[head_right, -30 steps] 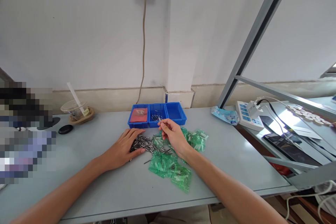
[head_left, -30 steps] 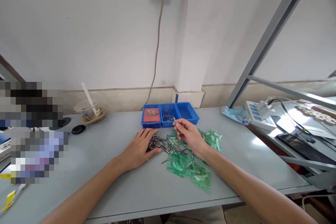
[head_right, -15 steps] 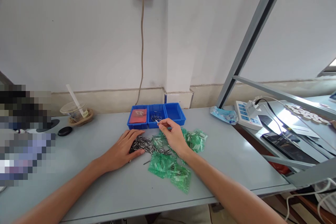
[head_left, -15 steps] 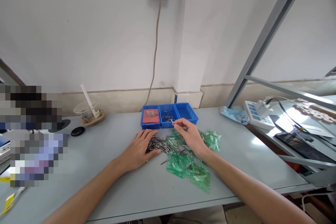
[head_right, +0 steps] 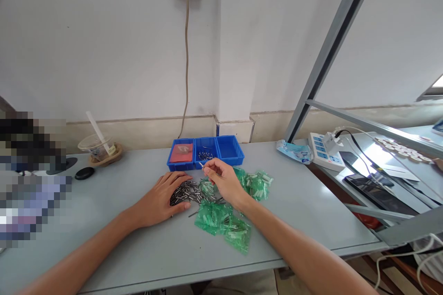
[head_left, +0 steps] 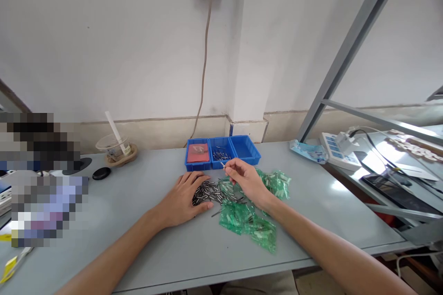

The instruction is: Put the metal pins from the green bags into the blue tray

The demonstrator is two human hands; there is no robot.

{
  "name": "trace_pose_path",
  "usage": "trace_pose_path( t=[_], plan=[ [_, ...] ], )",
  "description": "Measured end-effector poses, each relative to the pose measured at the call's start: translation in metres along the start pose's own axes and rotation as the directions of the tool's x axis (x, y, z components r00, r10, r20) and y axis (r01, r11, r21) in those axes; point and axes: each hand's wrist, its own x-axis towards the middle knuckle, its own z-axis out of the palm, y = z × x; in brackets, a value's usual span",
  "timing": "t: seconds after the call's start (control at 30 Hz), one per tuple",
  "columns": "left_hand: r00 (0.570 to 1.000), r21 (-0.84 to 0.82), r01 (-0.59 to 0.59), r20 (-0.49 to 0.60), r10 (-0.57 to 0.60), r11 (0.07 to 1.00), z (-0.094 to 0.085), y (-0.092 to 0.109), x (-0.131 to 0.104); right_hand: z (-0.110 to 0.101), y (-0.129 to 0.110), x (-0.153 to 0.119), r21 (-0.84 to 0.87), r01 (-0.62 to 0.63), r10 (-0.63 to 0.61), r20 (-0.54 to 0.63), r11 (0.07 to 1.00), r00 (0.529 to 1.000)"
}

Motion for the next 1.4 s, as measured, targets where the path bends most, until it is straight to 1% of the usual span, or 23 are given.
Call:
trace_pose_path(
  t=[0.07, 0.13, 0.2, 0.3, 0.43, 0.53, 0.8, 1.1, 1.27, 1.4],
  plan=[
    [1.0, -0.012, -0.005, 0.012, 0.005, 1.0, -0.002, 0.0, 0.0, 0.001, -0.001, -0.001, 0.119, -0.066, 0.063, 0.03, 0.991, 0.998],
    [0.999, -0.018, -0.009, 0.033, 0.01, 1.0, -0.005, 0.001, -0.001, 0.001, -0.002, -0.002, 0.2, -0.111, 0.105, 0.042, 0.973, 0.994],
    [0.998, -0.011, -0.02, 0.056, 0.02, 1.0, -0.007, 0.002, -0.002, 0.0, -0.004, -0.002, 0.244, -0.133, 0.127, 0.041, 0.96, 0.991],
    [0.996, 0.002, -0.054, 0.078, 0.053, 0.999, -0.009, 0.002, -0.004, -0.002, -0.005, -0.002, 0.274, -0.133, 0.131, 0.024, 0.952, 0.991],
    [0.995, 0.011, -0.083, 0.06, 0.082, 0.997, -0.006, 0.0, -0.005, -0.004, -0.006, -0.001, 0.275, -0.137, 0.139, 0.013, 0.952, 0.99],
    [0.997, 0.001, -0.057, 0.044, 0.057, 0.998, -0.003, -0.002, -0.005, -0.005, -0.006, -0.001, 0.265, -0.132, 0.134, 0.011, 0.955, 0.991],
    [0.999, -0.096, 0.007, 0.034, -0.004, 0.995, 0.001, -0.008, -0.002, -0.004, -0.002, -0.001, 0.262, -0.124, 0.123, 0.021, 0.957, 0.992],
    [1.0, -0.151, -0.017, 0.012, 0.019, 0.988, 0.0, -0.005, 0.0, -0.004, -0.001, 0.0, 0.253, -0.128, 0.131, 0.006, 0.959, 0.991],
    [0.999, -0.138, -0.032, -0.011, 0.03, 0.99, 0.0, -0.004, -0.001, -0.004, -0.003, 0.001, 0.241, -0.127, 0.133, -0.007, 0.962, 0.991],
    [1.0, -0.093, -0.024, 0.017, 0.025, 0.995, -0.001, -0.004, -0.002, -0.003, -0.003, 0.002, 0.202, -0.094, 0.103, -0.035, 0.975, 0.994]
  ],
)
